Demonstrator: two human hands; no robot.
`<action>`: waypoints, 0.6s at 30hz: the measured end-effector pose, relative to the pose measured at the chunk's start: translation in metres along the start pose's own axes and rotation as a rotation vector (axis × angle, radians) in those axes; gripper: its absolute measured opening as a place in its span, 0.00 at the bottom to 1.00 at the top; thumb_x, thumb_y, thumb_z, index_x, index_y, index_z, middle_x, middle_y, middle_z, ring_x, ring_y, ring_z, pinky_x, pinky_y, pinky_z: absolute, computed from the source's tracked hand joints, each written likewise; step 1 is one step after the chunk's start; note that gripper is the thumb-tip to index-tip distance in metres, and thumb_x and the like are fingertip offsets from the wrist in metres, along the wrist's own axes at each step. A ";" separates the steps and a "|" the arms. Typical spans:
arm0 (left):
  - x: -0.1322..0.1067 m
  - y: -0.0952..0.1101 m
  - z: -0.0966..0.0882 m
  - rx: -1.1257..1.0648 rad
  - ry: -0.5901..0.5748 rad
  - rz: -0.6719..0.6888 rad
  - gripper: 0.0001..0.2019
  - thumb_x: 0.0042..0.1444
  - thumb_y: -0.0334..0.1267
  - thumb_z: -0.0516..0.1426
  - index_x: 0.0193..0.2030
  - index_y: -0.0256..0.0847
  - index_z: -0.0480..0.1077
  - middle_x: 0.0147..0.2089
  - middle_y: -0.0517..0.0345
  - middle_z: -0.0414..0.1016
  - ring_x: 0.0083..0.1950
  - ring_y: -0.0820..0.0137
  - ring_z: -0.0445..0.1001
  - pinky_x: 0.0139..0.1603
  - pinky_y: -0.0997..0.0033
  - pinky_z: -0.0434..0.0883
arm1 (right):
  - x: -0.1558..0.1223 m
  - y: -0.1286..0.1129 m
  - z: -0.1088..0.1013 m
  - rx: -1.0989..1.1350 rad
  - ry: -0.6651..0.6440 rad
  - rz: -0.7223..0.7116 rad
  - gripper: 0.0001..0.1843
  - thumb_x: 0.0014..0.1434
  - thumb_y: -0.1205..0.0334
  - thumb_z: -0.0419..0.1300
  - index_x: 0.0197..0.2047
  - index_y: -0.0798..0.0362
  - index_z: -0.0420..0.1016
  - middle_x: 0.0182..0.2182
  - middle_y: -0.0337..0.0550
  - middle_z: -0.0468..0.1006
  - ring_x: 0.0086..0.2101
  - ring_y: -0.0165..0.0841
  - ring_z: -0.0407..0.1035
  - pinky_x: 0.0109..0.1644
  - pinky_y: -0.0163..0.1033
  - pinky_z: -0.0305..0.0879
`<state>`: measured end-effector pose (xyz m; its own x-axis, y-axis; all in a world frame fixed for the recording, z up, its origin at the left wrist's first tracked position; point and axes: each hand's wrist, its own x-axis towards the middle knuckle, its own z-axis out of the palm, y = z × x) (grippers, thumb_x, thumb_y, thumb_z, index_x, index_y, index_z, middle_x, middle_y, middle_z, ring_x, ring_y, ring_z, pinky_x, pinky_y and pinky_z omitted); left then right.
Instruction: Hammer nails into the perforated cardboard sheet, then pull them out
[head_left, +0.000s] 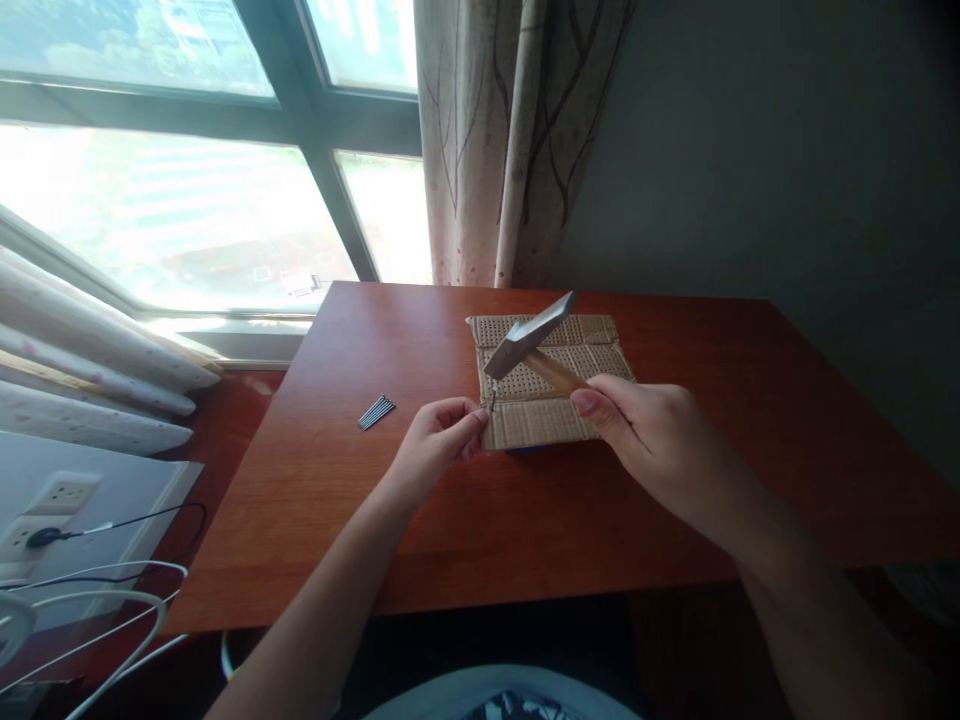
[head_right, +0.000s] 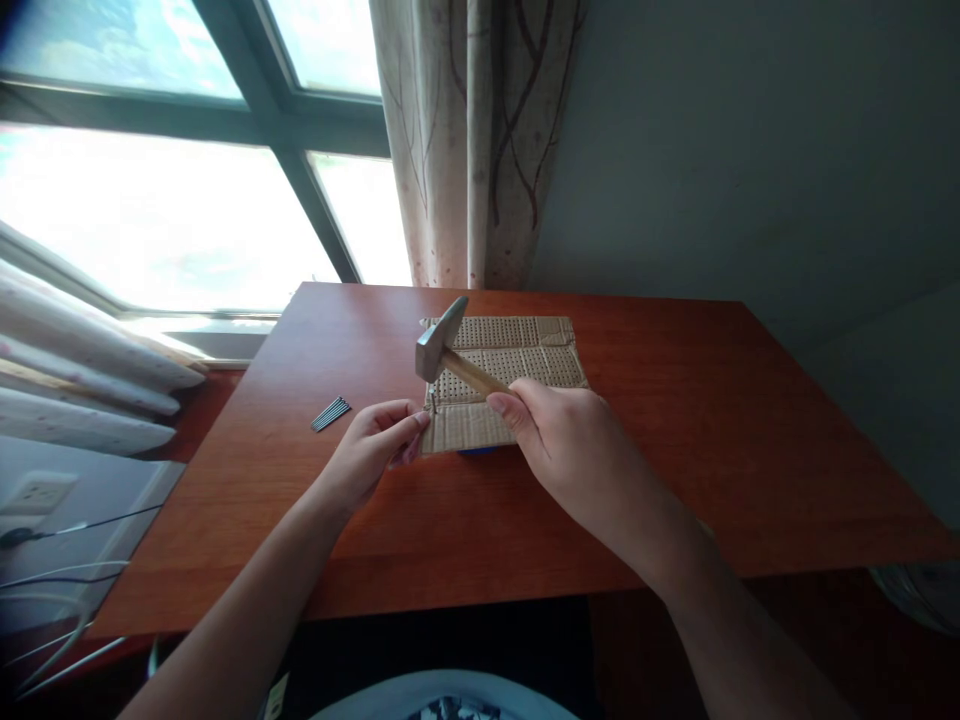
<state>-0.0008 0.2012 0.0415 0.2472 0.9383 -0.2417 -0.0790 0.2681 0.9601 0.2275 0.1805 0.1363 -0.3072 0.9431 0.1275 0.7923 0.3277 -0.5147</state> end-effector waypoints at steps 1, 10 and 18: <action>0.000 0.000 0.001 -0.004 0.006 -0.001 0.19 0.55 0.47 0.61 0.21 0.38 0.63 0.17 0.64 0.63 0.20 0.79 0.55 0.22 0.77 0.50 | 0.000 -0.001 -0.002 0.006 0.020 -0.004 0.24 0.72 0.47 0.46 0.27 0.50 0.60 0.19 0.35 0.65 0.21 0.28 0.60 0.26 0.38 0.50; -0.001 0.000 0.004 -0.047 0.041 -0.023 0.19 0.53 0.47 0.62 0.20 0.39 0.62 0.16 0.64 0.61 0.19 0.79 0.55 0.21 0.76 0.50 | -0.001 -0.001 0.002 -0.095 -0.104 0.032 0.24 0.72 0.44 0.44 0.29 0.49 0.65 0.21 0.37 0.71 0.22 0.30 0.64 0.27 0.39 0.51; 0.000 -0.002 0.002 -0.046 0.040 -0.012 0.19 0.53 0.45 0.62 0.20 0.38 0.62 0.16 0.65 0.61 0.19 0.79 0.55 0.21 0.76 0.50 | -0.002 -0.003 -0.001 -0.094 -0.024 0.026 0.25 0.72 0.43 0.44 0.27 0.49 0.60 0.20 0.36 0.67 0.21 0.29 0.60 0.26 0.39 0.49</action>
<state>0.0014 0.1999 0.0396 0.2095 0.9428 -0.2593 -0.1205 0.2880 0.9500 0.2261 0.1778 0.1387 -0.2975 0.9500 0.0944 0.8457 0.3081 -0.4358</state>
